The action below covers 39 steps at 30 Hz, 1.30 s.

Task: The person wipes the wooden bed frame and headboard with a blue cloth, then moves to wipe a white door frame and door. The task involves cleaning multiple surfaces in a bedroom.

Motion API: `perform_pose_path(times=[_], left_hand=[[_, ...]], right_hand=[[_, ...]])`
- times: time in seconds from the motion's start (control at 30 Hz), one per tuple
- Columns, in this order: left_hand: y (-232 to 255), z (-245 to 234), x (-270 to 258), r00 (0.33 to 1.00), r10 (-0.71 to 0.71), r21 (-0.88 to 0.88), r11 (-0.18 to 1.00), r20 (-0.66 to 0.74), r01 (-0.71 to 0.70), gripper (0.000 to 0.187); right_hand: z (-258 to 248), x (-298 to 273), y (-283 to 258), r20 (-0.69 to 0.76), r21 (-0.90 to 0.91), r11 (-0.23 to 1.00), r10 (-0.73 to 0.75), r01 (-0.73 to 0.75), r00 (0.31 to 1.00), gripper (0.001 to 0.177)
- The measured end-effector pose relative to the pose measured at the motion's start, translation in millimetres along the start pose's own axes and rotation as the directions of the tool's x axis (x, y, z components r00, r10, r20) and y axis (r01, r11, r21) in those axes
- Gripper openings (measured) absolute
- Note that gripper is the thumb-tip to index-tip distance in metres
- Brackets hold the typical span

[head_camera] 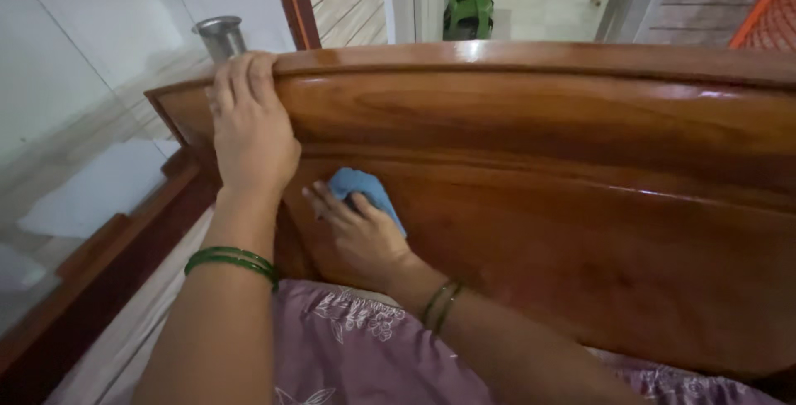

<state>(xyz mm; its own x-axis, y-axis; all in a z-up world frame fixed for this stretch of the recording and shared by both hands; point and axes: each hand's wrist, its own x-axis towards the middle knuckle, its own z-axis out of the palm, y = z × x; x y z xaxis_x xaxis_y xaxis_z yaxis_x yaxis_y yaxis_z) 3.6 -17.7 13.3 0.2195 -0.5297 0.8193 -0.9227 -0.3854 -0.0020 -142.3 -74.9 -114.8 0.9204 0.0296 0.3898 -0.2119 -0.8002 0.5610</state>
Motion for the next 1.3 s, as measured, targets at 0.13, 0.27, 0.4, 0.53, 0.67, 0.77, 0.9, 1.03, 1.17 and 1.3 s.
perform_pose_path(times=[0.13,0.27,0.4,0.53,0.67,0.77,0.9,1.03,1.17,1.3], left_hand=[[-1,-5,-1,0.999,-0.013,-0.004,1.0,0.041,0.013,0.081],[-1,1,-3,0.999,-0.025,-0.017,1.0,0.041,0.025,0.08],[-5,9,-6,1.0,0.013,0.01,1.0,-0.012,-0.013,0.081],[-7,7,-1,1.0,0.012,0.04,0.999,0.023,-0.013,0.087],[-9,3,-3,0.999,0.033,0.039,0.999,0.022,-0.033,0.083],[-7,1,-4,0.998,0.007,0.004,1.0,0.058,-0.007,0.089],[-5,7,-2,0.998,-0.018,0.045,0.999,0.058,0.016,0.084],[-8,7,-4,1.0,-0.007,0.009,1.0,0.026,0.007,0.083],[-8,8,-3,1.0,-0.004,0.021,1.0,0.026,0.003,0.083],[-9,0,-5,0.998,-0.002,0.006,1.0,0.061,0.002,0.084]], right_hand=[[-3,-33,20,0.25,-0.026,0.993,-0.106,0.116,0.963,0.049],[12,-92,47,0.094,-0.119,0.988,-0.089,0.1,0.992,0.062],[15,-80,39,0.014,-0.233,0.97,-0.064,0.065,0.998,0.059],[-3,-16,19,0.067,0.076,0.995,-0.071,0.066,0.995,0.063],[-18,11,16,0.043,0.132,0.991,-0.004,-0.001,0.999,0.091],[-11,-25,60,0.096,-0.253,0.965,-0.047,0.07,0.994,0.074],[-24,-141,105,0.155,-0.157,0.974,0.187,-0.163,0.97,0.057],[-42,-198,115,-0.219,-0.105,0.898,0.398,-0.427,0.891,0.042],[-28,-178,104,-0.26,-0.1,0.829,0.512,-0.55,0.819,0.044],[-15,-127,81,-0.219,-0.013,0.893,0.436,-0.449,0.873,0.042]])
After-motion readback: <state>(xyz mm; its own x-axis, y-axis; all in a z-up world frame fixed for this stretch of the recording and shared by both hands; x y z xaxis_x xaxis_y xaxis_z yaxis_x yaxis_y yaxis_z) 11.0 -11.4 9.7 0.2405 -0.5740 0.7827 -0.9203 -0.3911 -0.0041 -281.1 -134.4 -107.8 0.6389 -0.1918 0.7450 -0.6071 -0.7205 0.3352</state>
